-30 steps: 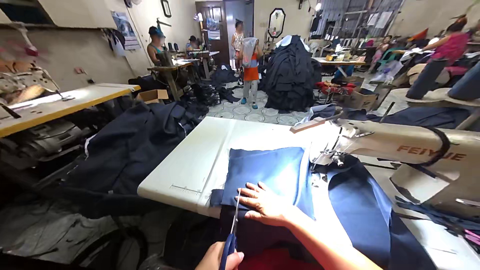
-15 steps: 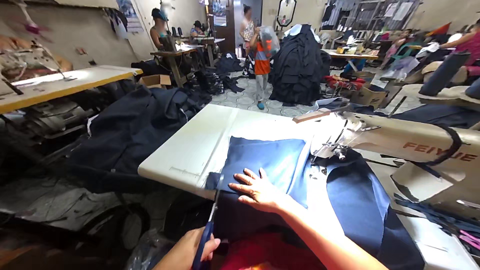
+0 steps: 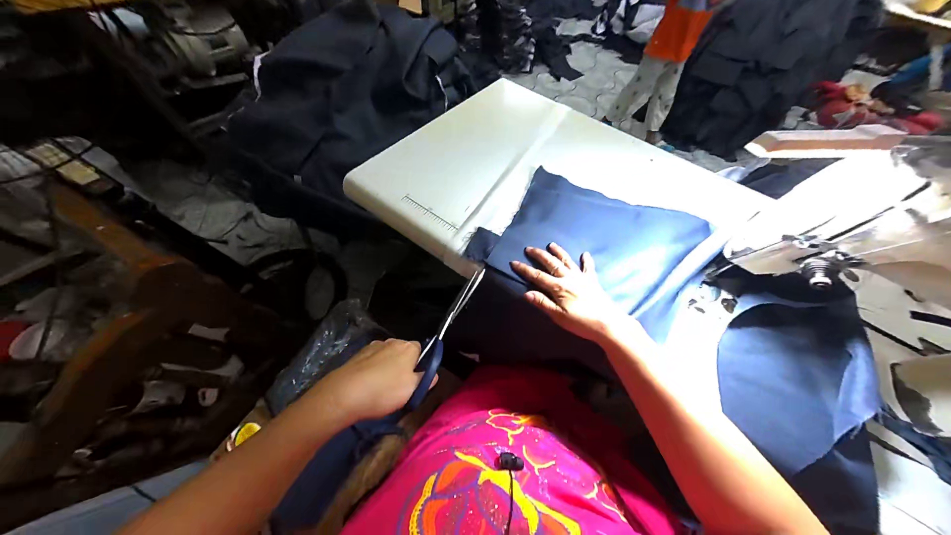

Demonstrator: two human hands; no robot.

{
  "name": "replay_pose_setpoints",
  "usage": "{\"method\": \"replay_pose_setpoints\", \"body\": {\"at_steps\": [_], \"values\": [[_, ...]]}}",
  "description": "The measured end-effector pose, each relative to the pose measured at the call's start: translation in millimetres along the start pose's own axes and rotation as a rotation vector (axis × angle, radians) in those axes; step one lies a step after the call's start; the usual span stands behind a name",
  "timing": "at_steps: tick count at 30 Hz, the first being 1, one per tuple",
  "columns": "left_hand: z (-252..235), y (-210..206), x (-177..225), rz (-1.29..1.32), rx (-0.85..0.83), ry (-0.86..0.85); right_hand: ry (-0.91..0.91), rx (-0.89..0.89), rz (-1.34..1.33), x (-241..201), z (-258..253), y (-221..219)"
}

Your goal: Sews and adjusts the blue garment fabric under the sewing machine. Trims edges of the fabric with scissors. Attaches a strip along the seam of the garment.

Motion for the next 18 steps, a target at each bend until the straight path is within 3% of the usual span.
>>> {"method": "replay_pose_setpoints", "body": {"at_steps": [18], "values": [[-51, 12, 24, 0.167, 0.101, -0.089, 0.01, -0.065, -0.02, 1, 0, 1]]}}
Point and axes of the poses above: each hand's wrist, its own z-axis away from the middle knuckle, its own y-axis out of the back of the hand, x = y × z, the point moved 8 cm from there along -z, towards the middle knuckle, and after that the axes turned 5 degrees about y, right-handed, at the moved point
